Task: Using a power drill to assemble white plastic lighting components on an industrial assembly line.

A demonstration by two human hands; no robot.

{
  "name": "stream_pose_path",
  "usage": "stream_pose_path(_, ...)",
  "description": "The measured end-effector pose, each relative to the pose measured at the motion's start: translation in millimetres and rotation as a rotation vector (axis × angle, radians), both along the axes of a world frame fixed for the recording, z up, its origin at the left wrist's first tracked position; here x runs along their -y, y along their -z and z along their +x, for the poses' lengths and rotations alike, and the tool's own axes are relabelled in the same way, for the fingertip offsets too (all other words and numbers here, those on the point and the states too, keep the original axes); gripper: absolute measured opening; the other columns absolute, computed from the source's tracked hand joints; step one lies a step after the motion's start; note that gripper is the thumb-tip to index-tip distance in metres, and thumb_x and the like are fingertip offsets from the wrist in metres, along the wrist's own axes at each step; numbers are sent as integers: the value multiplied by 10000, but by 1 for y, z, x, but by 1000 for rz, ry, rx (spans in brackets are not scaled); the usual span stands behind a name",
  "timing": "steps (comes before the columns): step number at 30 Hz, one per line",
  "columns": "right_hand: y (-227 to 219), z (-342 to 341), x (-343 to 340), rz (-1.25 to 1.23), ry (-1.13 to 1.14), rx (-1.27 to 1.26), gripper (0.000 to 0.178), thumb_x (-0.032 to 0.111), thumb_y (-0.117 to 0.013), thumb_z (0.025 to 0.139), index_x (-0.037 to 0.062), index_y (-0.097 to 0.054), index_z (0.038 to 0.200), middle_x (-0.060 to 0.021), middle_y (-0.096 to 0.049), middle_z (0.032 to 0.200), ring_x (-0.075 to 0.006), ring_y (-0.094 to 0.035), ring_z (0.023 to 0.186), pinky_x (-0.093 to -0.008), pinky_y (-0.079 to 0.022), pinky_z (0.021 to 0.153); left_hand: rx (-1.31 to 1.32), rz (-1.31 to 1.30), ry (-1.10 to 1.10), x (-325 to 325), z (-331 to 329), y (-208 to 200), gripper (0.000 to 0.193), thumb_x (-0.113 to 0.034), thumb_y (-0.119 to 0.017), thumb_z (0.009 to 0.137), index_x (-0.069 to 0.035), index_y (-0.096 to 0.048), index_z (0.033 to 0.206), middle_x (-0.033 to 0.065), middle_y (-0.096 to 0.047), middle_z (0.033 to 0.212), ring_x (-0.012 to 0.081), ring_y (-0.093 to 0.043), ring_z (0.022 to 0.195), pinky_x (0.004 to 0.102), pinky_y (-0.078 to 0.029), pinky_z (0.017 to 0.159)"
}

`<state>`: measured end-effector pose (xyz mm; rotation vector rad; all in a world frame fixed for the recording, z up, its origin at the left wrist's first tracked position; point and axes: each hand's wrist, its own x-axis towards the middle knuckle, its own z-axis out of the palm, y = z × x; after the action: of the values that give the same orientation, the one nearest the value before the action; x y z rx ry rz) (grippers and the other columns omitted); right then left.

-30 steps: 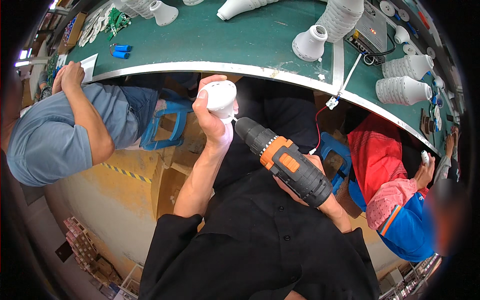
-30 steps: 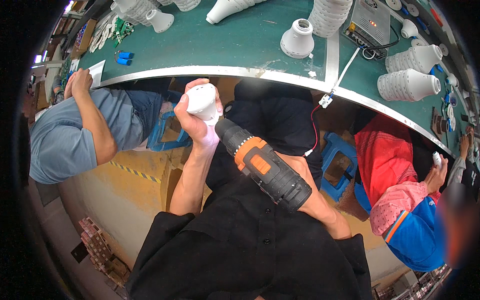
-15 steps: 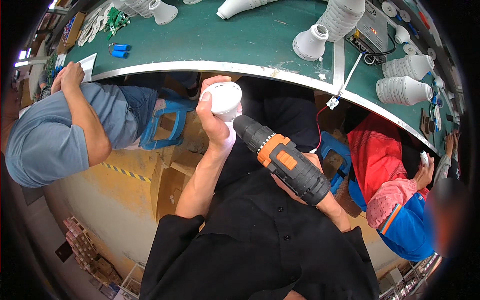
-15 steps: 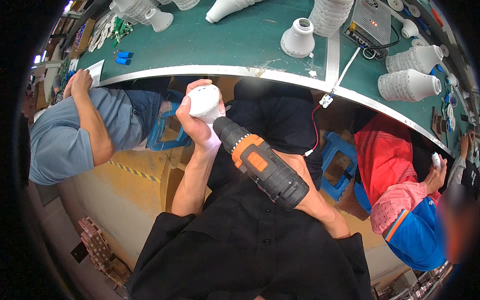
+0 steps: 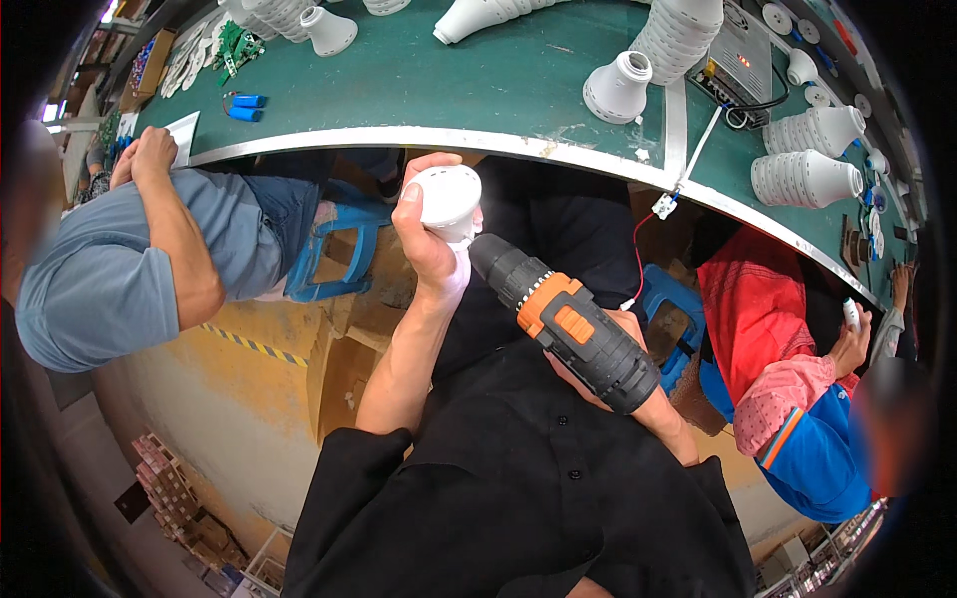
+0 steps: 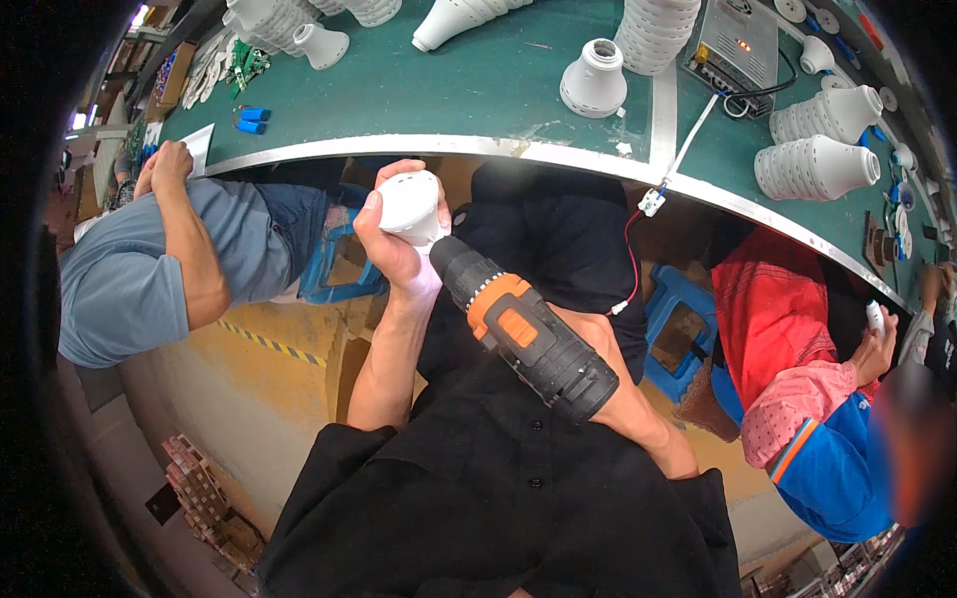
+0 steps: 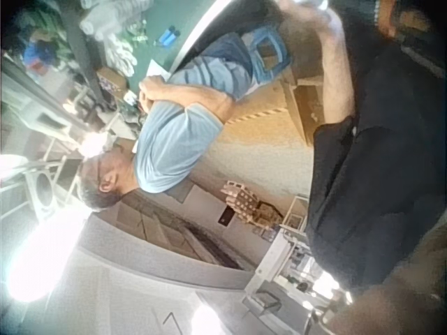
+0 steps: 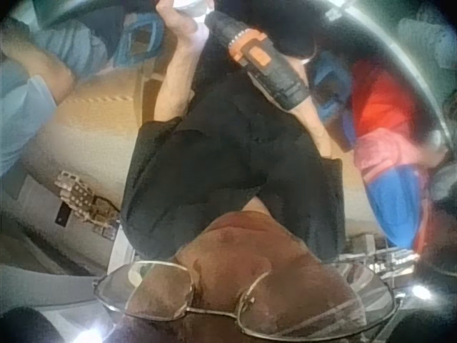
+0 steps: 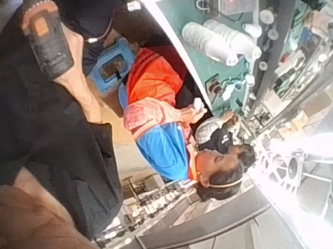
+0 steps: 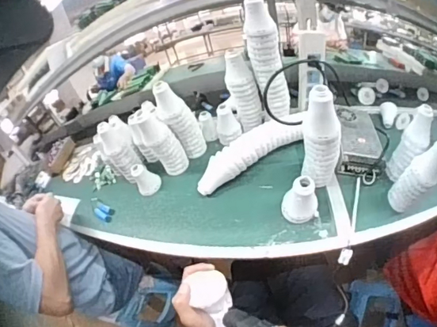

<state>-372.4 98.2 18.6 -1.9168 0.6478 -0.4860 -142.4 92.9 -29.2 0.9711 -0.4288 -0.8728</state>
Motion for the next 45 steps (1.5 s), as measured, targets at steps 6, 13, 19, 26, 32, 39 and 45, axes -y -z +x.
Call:
stream_pose_path(6, 5, -1, 0, -1, -16, 13, 271, 18, -768, 730, 45, -665, 980, -92, -695, 898, -294, -695, 779, -360, -543, 689, 26, 9, -12, -1, 3, -1, 518, -452, -403, 914, 4, -571, 1093, 114, -612, 740, 163, -572, 561, 278, -450, 491)
stream_pose_path(13, 9, -3, -1, 5, -7, 28, 248, 10, -760, 725, 30, -664, 952, -100, -693, 886, -300, -696, 755, -354, -563, 671, 23, -7, -3, 1, 4, 0, 531, -446, -395, 921, 20, -576, 1099, 125, -607, 734, 168, -572, 559, 279, -449, 484)
stream_pose_path(19, 7, -3, -1, 20, 3, 40, 245, 6, -759, 721, 31, -661, 944, -100, -690, 873, -303, -694, 747, -357, -564, 668, 28, -37, 2, 4, 6, 3, 531, -435, -382, 929, 29, -581, 1098, 140, -594, 731, 178, -557, 549, 289, -442, 474)
stream_pose_path(26, 9, -4, -1, 25, 0, 62, 247, 3, -763, 716, 33, -659, 938, -99, -688, 862, -305, -695, 748, -358, -569, 677, -10, -33, -23, 3, 14, 5, 532, -435, -382, 932, 27, -592, 1090, 157, -609, 759, 185, -561, 549, 292, -440, 473)
stream_pose_path(32, 9, -6, -1, 50, 5, 58, 252, 18, -775, 719, 50, -666, 944, -93, -691, 874, -291, -697, 761, -359, -568, 685, -86, -56, -7, 4, 22, 5, 548, -460, -369, 949, 11, -610, 1093, 144, -628, 775, 192, -561, 540, 293, -432, 474)
stream_pose_path(39, -2, -15, 3, -204, 99, 105, 277, 21, -778, 721, 37, -672, 977, -113, -688, 890, -307, -698, 784, -358, -549, 688, -339, 162, 131, 8, 34, 2, 872, -803, -360, 880, -21, -586, 1193, 125, -645, 908, 194, -566, 674, 285, -426, 546)
stream_pose_path(45, 0, -25, 8, -86, 123, 152, 264, 7, -758, 740, -10, -644, 977, -143, -673, 882, -318, -687, 750, -339, -547, 672, 54, 124, 336, 25, 44, -48, 721, -302, -675, 956, 1, -314, 1501, 75, -580, 1097, 107, -541, 824, 220, -453, 592)
